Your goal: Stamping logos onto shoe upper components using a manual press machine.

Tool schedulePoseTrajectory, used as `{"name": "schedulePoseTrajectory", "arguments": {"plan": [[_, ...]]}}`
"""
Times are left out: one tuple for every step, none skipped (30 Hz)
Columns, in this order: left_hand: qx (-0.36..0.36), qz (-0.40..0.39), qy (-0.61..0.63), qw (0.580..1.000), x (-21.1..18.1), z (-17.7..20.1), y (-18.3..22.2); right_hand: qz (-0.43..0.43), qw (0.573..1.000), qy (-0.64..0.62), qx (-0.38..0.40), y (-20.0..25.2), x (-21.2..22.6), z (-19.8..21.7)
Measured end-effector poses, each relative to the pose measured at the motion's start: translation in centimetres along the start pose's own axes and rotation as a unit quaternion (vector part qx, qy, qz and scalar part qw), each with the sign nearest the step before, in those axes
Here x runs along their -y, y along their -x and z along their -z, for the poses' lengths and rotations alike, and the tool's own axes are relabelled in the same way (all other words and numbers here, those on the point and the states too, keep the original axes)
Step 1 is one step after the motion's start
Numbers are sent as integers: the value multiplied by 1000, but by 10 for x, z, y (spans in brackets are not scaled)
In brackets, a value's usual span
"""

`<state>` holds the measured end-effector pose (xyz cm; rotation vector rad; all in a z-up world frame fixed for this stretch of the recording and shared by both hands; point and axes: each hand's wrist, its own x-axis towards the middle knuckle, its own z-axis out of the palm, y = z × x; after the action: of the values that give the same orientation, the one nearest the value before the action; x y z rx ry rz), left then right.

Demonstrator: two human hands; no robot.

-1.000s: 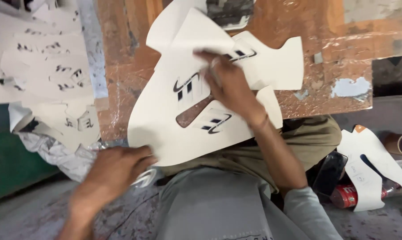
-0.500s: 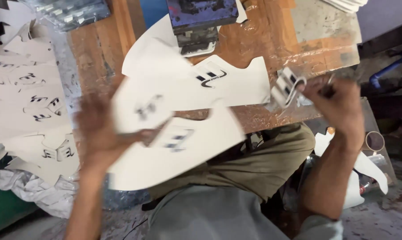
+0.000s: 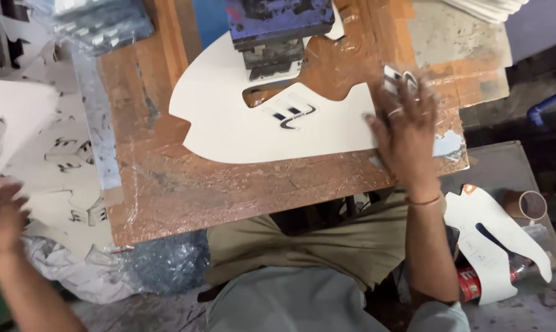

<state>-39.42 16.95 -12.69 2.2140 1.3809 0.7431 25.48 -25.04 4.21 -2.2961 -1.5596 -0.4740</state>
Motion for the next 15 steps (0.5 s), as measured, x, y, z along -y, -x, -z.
{"name": "schedulePoseTrajectory", "arguments": {"plan": [[-16,-35,10,999,-52,-17,0,-1,1000,9,-6,2,4,-1],[-32,-66,18,997,-120,-33,5,0,1000,17,-9,6,9,-2],[-33,-64,19,997,-183,-51,-19,2,1000,18,-8,9,10,-2],[-13,-137,16,990,-250,-65,-31,-11,999,-32,-17,12,9,-1],[7,-209,12,978,-321,-72,-34,-24,996,-81,-26,14,9,-1],[6,-209,14,978,-345,-91,-50,-23,996,-79,-25,18,6,-1],[18,-239,26,970,-369,-111,-66,-58,991,-116,-38,22,2,-1],[28,-274,41,961,-397,-132,-85,-94,983,-148,-54,26,-3,1],[28,-278,46,959,-395,-162,-109,-96,984,-142,-57,29,-7,-1],[112,-223,86,965,-396,-192,-135,-124,980,-141,-72,31,-11,-2],[197,-168,124,958,-398,-223,-161,-151,975,-140,-87,33,-17,-4],[198,-174,128,956,-404,-230,-158,-153,975,-134,-92,34,-22,-5],[169,-196,50,964,-409,-237,-155,-157,977,-108,-97,36,-28,-7],[139,-214,-31,966,-411,-243,-149,-159,979,-84,-99,38,-33,-10],[139,-217,-28,966,-419,-216,-127,-160,979,-81,-101,33,-35,-5]]}}
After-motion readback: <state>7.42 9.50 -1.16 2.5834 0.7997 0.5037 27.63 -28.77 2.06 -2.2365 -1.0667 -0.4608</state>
